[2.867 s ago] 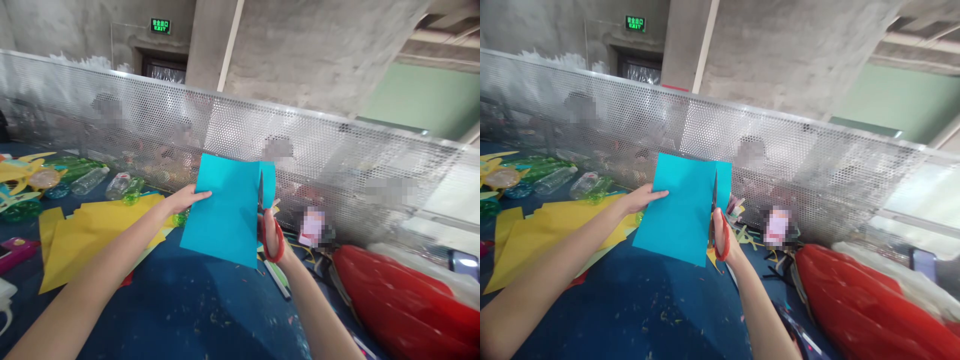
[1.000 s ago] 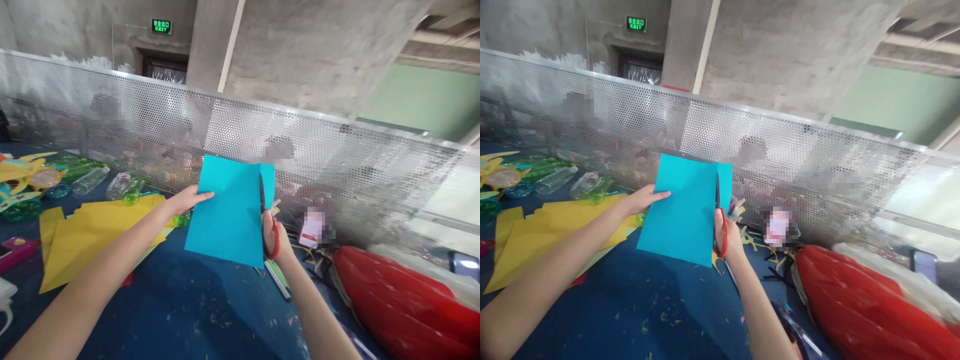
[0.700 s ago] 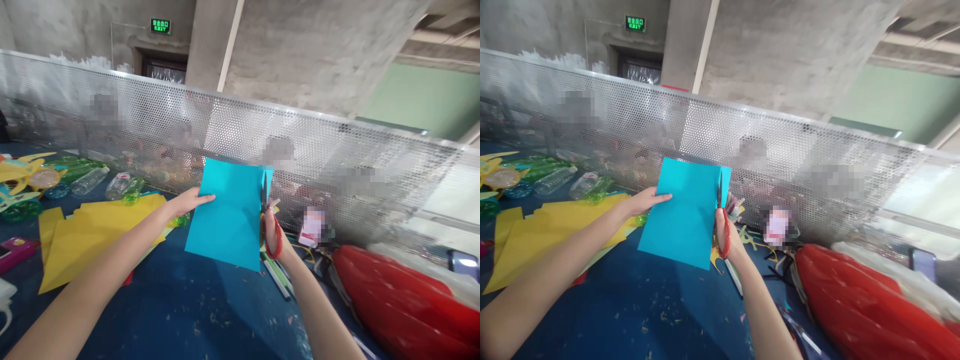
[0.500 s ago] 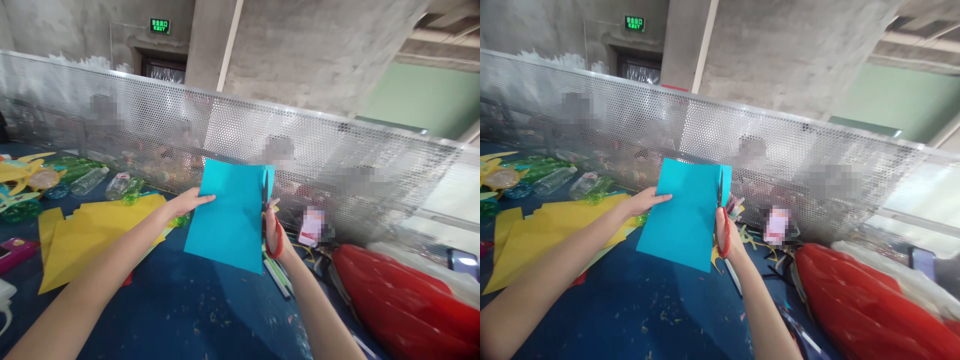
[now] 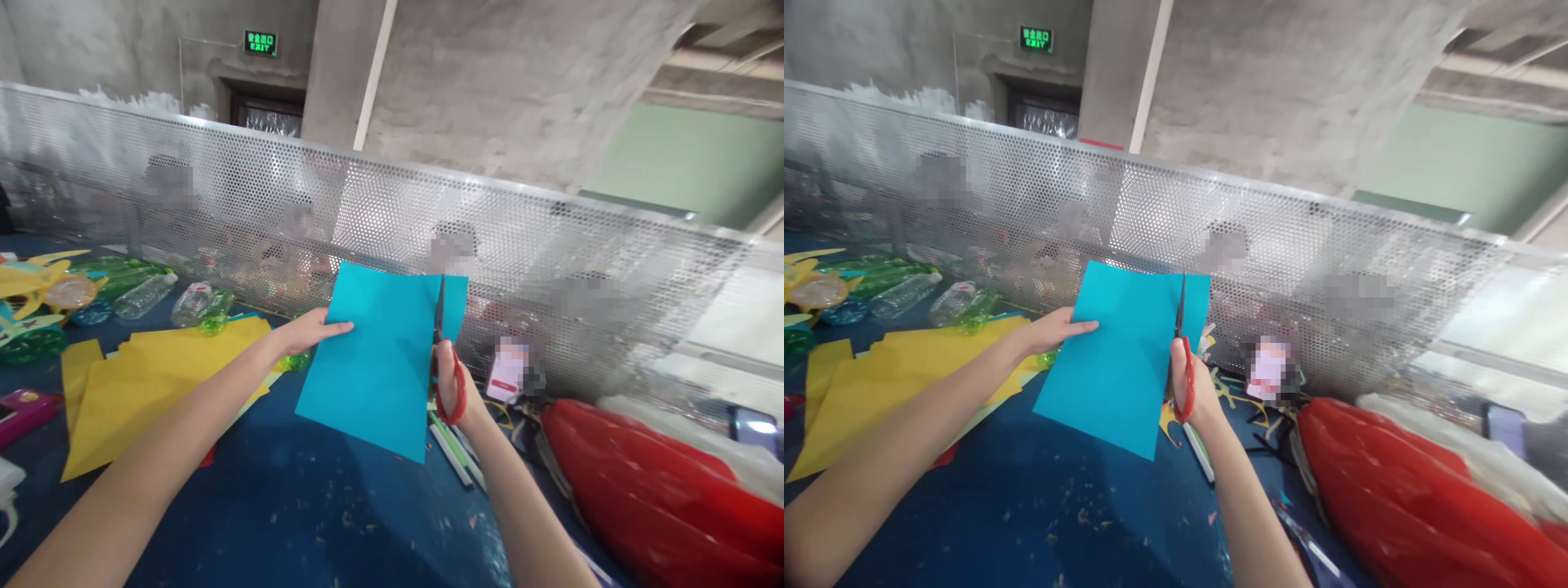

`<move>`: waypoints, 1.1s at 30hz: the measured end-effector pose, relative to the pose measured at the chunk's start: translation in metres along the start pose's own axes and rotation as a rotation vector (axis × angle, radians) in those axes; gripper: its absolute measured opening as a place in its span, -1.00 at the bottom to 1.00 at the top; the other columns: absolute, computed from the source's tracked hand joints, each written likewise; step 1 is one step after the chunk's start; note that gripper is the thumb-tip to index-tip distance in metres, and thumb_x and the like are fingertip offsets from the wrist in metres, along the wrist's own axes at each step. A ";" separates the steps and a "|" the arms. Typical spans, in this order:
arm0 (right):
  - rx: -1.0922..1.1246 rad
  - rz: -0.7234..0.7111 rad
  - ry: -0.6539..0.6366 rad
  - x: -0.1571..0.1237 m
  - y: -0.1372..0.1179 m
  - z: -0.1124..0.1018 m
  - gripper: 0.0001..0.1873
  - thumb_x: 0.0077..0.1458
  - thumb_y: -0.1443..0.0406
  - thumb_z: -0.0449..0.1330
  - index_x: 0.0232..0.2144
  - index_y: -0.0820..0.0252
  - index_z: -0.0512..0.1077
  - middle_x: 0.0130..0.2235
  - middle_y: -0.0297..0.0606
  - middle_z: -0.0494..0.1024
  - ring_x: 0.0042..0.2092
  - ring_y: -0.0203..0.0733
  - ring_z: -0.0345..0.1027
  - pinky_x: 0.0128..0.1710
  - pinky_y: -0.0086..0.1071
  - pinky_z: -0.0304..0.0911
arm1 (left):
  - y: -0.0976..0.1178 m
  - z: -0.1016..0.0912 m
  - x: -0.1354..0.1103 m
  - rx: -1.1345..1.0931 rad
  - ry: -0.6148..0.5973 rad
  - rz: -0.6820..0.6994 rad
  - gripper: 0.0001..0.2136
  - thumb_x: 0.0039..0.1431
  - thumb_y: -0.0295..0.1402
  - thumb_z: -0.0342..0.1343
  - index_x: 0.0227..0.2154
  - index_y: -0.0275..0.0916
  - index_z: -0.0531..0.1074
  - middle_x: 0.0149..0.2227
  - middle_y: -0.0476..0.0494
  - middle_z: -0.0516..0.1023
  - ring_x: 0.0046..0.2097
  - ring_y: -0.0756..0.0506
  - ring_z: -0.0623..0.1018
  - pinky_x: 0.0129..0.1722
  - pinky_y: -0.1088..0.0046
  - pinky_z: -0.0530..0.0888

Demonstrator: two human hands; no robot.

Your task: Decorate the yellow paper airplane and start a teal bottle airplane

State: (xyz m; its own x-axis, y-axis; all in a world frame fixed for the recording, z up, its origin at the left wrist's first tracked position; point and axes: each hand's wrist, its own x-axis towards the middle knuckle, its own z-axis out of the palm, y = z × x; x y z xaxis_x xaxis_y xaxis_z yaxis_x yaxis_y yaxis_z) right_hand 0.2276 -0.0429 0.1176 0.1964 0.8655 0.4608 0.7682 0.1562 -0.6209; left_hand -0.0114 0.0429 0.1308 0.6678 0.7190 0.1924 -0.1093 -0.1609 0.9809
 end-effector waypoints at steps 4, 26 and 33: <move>0.014 0.074 -0.034 0.000 -0.005 -0.002 -0.39 0.05 -0.22 -0.36 -0.62 0.07 0.09 -0.61 -0.28 0.27 -0.48 -0.09 0.20 -0.43 -0.23 0.13 | 0.001 0.001 -0.001 0.048 0.021 0.015 -0.56 0.07 -0.22 0.19 -0.01 -0.30 0.36 0.06 -0.27 0.43 0.04 -0.25 0.46 -0.04 0.21 0.41; -0.057 0.131 0.072 -0.002 -0.014 -0.002 -0.45 0.09 -0.11 -0.33 -0.69 0.06 0.10 -0.64 -0.26 0.29 -0.48 -0.08 0.22 -0.43 -0.23 0.12 | 0.002 0.002 -0.002 0.085 0.006 0.040 -0.58 0.08 -0.23 0.18 0.00 -0.26 0.36 0.07 -0.23 0.42 0.05 -0.23 0.45 -0.03 0.24 0.40; -0.038 0.179 0.055 -0.004 -0.018 -0.002 -0.47 0.11 -0.08 -0.34 -0.70 0.05 0.04 -0.74 -0.33 0.18 -0.58 -0.13 0.16 -0.49 -0.27 0.10 | 0.003 0.003 -0.003 0.086 0.012 0.023 -0.59 0.08 -0.20 0.18 -0.04 -0.27 0.38 0.03 -0.25 0.46 0.02 -0.23 0.48 -0.06 0.23 0.42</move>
State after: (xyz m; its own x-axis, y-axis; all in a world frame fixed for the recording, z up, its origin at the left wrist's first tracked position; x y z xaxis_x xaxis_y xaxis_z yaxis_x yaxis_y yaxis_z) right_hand 0.2149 -0.0499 0.1284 0.3640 0.8505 0.3796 0.7403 -0.0169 -0.6720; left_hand -0.0111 0.0385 0.1332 0.6569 0.7224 0.2161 -0.0610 -0.2347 0.9701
